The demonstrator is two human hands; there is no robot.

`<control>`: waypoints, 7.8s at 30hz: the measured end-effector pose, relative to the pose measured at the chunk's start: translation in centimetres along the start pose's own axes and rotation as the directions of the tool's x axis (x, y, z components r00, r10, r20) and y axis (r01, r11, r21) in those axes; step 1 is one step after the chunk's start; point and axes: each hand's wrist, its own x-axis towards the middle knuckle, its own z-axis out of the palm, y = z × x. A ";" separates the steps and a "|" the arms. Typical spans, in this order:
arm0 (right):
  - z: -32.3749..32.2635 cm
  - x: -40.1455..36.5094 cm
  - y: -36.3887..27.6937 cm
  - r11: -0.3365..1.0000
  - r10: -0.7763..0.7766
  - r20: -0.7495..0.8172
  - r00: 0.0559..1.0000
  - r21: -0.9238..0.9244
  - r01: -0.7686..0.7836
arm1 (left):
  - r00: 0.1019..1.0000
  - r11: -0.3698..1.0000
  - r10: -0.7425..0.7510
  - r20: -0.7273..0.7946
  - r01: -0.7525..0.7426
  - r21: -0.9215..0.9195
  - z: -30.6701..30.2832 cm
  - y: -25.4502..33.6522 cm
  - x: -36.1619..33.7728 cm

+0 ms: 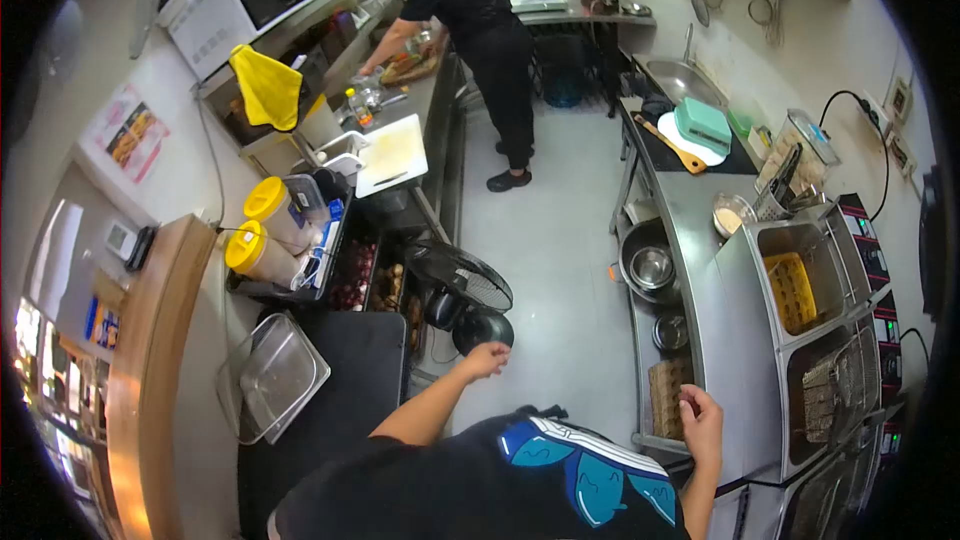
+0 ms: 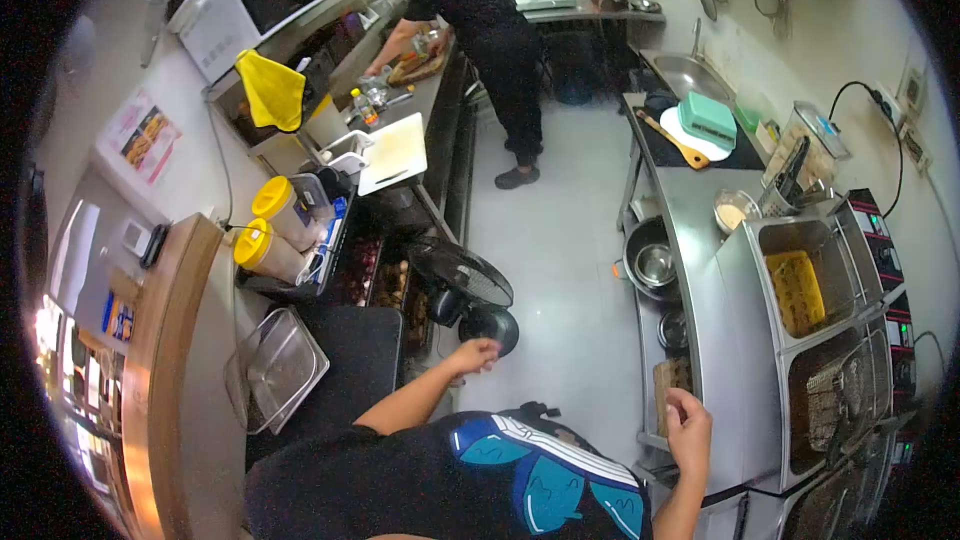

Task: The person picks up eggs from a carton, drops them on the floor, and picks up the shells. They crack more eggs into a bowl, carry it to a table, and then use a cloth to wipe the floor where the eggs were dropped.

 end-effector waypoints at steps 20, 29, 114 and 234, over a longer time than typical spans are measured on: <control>6.3 -1.7 -4.0 0.964 0.234 -0.162 0.959 -0.091 -0.250 | 0.947 0.998 -0.042 0.317 0.056 -0.036 -2.4 4.9 11.8; 4.0 -1.3 -5.8 0.929 0.116 -0.122 0.986 -0.338 -0.151 | 0.853 0.998 0.052 0.519 -0.066 0.007 -4.8 -4.5 18.8; 23.9 12.7 55.8 0.912 0.166 -0.738 0.653 -0.137 -0.387 | -0.459 -0.493 0.794 -0.398 -0.870 0.021 34.6 21.3 29.6; 9.0 14.0 73.2 0.777 0.197 -0.947 0.252 -0.007 -0.630 | 0.251 0.877 0.288 0.924 0.319 -0.360 39.2 -15.8 42.9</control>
